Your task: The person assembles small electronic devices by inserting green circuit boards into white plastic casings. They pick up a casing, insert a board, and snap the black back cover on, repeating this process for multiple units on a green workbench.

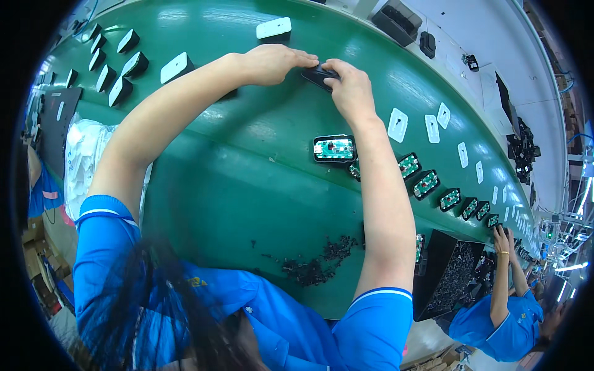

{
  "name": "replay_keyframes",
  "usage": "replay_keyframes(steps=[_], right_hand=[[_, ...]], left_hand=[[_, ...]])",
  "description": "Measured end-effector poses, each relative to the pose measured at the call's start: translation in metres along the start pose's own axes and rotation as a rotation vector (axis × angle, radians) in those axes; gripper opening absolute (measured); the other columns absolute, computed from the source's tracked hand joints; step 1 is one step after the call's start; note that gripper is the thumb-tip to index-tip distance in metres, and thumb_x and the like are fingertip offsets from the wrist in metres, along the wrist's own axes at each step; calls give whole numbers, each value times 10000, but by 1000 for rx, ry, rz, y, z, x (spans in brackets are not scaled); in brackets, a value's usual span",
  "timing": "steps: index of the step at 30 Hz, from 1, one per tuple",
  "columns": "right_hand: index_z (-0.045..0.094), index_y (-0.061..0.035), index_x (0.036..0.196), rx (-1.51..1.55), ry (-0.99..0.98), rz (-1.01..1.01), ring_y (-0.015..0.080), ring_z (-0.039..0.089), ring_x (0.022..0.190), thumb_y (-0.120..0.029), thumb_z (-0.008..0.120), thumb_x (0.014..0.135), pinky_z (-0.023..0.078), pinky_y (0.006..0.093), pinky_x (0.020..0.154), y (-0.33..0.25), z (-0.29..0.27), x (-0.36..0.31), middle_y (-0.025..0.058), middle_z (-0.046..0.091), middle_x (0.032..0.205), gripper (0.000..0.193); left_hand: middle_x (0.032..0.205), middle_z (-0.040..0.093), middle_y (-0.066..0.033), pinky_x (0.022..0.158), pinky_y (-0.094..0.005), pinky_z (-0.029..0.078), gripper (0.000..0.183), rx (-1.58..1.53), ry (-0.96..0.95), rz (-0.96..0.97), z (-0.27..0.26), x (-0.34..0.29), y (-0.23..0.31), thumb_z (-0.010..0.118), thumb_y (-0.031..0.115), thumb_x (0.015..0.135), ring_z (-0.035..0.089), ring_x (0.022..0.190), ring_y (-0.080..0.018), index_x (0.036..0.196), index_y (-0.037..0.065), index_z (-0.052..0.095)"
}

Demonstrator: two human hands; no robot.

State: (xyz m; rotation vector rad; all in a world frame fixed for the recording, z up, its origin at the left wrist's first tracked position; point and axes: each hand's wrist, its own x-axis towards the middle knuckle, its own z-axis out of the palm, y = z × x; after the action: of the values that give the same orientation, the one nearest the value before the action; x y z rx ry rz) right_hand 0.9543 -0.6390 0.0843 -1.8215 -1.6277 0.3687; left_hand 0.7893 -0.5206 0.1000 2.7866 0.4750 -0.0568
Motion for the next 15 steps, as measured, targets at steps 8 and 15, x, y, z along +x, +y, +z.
replay_keyframes(steps=[8,15], right_hand=[[644,-50,1025,-249,70,-196,304,629,975,-2,651,761,503,363,842,1,17,-7,124,646,1098,269],[643,-109,968,-133,33,-7,316,634,894,0,636,753,505,379,773,5,15,4,108,675,962,242]], left_hand=[[1387,470,-28,961,-362,459,526,60,35,-21,13,-8,0,435,-15,842,544,1156,-264,1340,145,488],[1349,497,-49,896,-371,484,551,67,154,-36,30,-6,7,599,7,777,580,1062,-281,1309,94,486]])
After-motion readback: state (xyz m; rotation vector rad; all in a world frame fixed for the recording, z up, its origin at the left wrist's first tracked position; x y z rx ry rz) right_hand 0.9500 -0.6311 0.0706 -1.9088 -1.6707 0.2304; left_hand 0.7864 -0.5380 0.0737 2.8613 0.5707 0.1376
